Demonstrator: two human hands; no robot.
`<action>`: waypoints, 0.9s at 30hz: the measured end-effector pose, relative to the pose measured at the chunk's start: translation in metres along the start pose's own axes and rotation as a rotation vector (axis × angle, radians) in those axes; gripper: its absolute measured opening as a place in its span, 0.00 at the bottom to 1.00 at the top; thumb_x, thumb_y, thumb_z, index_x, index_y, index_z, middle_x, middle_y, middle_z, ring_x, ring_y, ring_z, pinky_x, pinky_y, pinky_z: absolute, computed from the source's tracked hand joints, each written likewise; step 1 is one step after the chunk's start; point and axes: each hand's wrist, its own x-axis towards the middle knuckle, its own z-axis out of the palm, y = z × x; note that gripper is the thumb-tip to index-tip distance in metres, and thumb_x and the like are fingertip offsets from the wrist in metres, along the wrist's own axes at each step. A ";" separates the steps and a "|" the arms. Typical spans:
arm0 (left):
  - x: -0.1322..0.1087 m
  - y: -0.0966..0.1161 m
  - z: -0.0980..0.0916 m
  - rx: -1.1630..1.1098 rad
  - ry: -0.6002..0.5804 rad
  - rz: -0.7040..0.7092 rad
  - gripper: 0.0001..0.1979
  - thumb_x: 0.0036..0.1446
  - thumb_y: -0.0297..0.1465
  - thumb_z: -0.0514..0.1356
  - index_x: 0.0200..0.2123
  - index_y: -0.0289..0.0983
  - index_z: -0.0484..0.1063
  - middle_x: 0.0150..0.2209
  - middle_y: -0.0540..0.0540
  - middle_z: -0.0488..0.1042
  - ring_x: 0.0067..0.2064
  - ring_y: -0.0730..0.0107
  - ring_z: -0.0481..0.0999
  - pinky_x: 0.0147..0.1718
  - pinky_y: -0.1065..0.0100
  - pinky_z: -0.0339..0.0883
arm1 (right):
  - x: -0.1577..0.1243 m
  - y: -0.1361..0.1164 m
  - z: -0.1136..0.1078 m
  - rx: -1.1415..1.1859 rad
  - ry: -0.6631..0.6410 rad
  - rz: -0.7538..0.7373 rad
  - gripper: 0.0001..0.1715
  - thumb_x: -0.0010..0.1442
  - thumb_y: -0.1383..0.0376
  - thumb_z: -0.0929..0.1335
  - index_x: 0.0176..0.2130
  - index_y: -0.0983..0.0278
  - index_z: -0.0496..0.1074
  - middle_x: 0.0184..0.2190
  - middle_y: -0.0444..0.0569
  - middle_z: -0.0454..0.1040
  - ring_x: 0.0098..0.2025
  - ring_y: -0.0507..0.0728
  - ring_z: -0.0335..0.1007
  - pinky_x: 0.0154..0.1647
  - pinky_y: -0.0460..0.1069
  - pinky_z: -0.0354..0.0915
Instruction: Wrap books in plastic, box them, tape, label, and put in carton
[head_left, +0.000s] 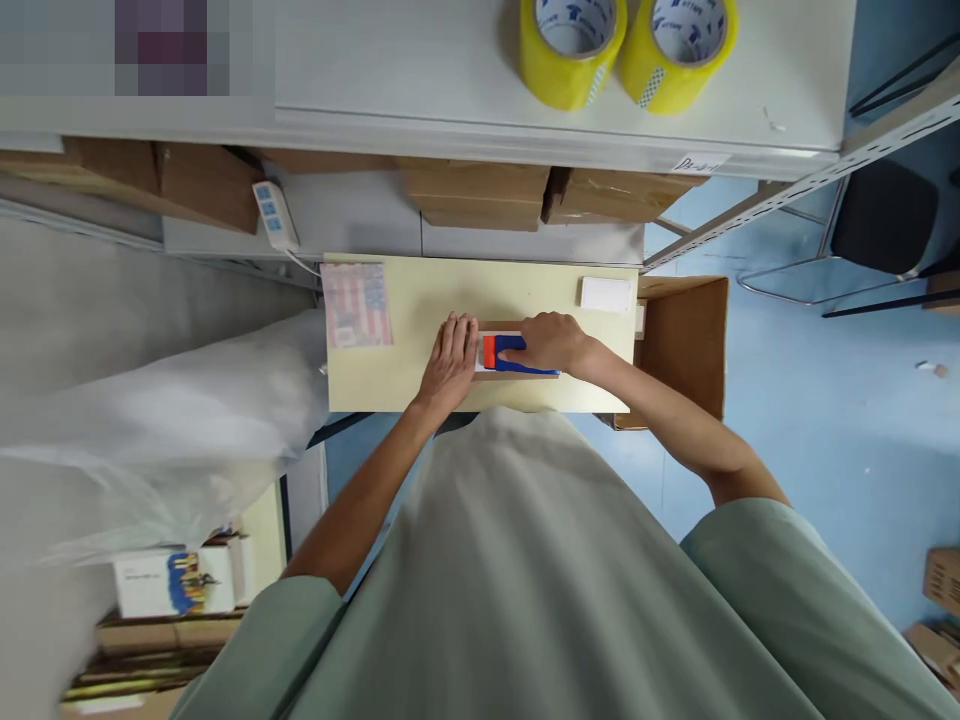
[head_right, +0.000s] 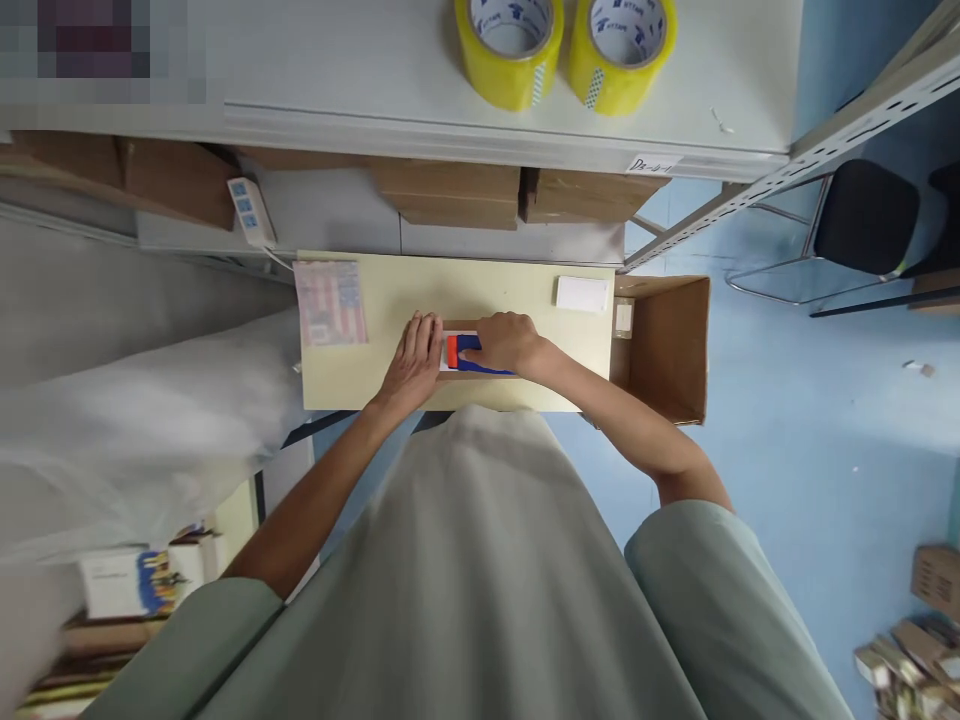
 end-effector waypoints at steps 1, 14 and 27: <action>0.000 0.000 -0.002 0.015 -0.009 -0.007 0.48 0.71 0.33 0.62 0.83 0.21 0.41 0.82 0.16 0.47 0.85 0.29 0.37 0.80 0.27 0.42 | -0.001 0.002 0.000 0.007 0.003 -0.013 0.34 0.77 0.44 0.67 0.62 0.67 0.80 0.56 0.68 0.85 0.57 0.72 0.83 0.52 0.55 0.73; -0.006 0.005 -0.020 -0.017 -0.036 -0.056 0.54 0.68 0.38 0.69 0.82 0.22 0.43 0.81 0.17 0.50 0.84 0.23 0.41 0.79 0.25 0.43 | -0.075 0.160 0.000 0.104 -0.105 0.129 0.36 0.73 0.35 0.69 0.43 0.64 0.84 0.37 0.59 0.85 0.41 0.67 0.82 0.42 0.55 0.70; -0.002 0.006 -0.020 0.021 -0.079 -0.080 0.59 0.66 0.44 0.71 0.83 0.23 0.40 0.81 0.13 0.49 0.85 0.22 0.36 0.79 0.25 0.42 | -0.026 0.120 0.047 0.021 0.000 0.153 0.30 0.78 0.46 0.68 0.58 0.69 0.82 0.53 0.71 0.84 0.56 0.72 0.83 0.51 0.56 0.72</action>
